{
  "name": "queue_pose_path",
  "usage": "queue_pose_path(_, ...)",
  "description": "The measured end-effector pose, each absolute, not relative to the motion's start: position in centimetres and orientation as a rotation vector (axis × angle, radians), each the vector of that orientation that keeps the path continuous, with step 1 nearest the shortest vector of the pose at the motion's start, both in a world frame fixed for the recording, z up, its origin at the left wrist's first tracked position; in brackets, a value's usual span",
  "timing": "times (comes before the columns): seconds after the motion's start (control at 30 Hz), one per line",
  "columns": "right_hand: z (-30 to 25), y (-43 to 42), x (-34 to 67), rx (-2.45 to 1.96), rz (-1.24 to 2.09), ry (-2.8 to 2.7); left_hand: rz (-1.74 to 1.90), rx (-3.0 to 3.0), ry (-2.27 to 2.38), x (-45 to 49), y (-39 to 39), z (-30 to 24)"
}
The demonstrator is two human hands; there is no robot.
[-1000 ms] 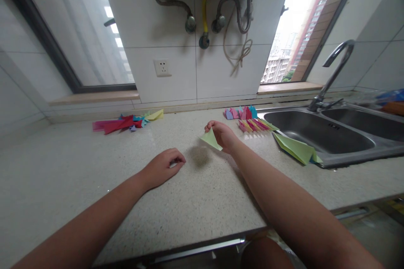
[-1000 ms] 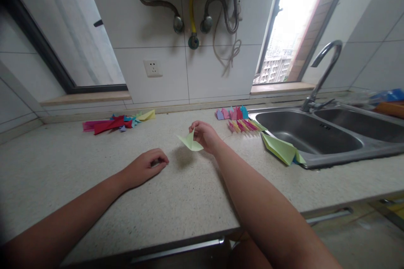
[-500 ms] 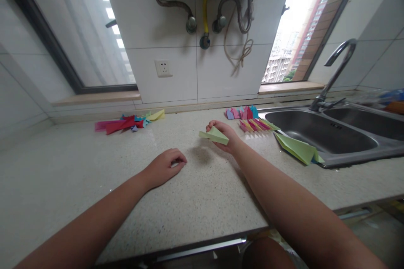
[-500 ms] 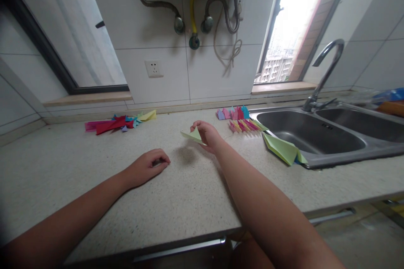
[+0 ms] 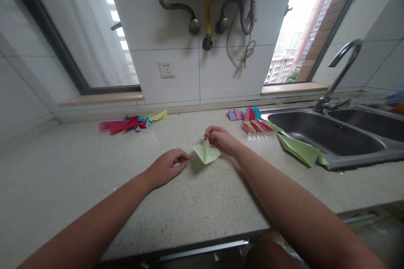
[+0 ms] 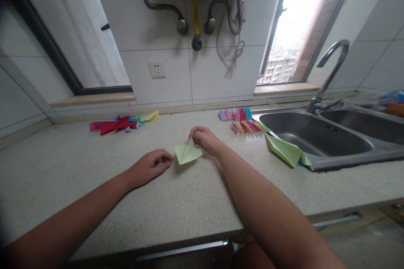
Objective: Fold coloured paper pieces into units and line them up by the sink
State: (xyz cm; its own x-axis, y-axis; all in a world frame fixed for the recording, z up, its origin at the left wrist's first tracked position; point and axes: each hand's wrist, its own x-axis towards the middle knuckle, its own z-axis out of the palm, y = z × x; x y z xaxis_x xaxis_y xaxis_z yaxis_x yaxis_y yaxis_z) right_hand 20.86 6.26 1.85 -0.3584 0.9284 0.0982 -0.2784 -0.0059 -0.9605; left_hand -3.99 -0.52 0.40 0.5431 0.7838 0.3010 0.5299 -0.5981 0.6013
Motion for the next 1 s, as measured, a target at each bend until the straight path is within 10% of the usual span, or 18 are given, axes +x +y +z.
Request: queue_pose_path(1.0, 1.5, 6.7, 20.3, -1.124, 1.175, -1.332, 1.357, 2.225, 1.341, -5.0, -0.1, 1.1)
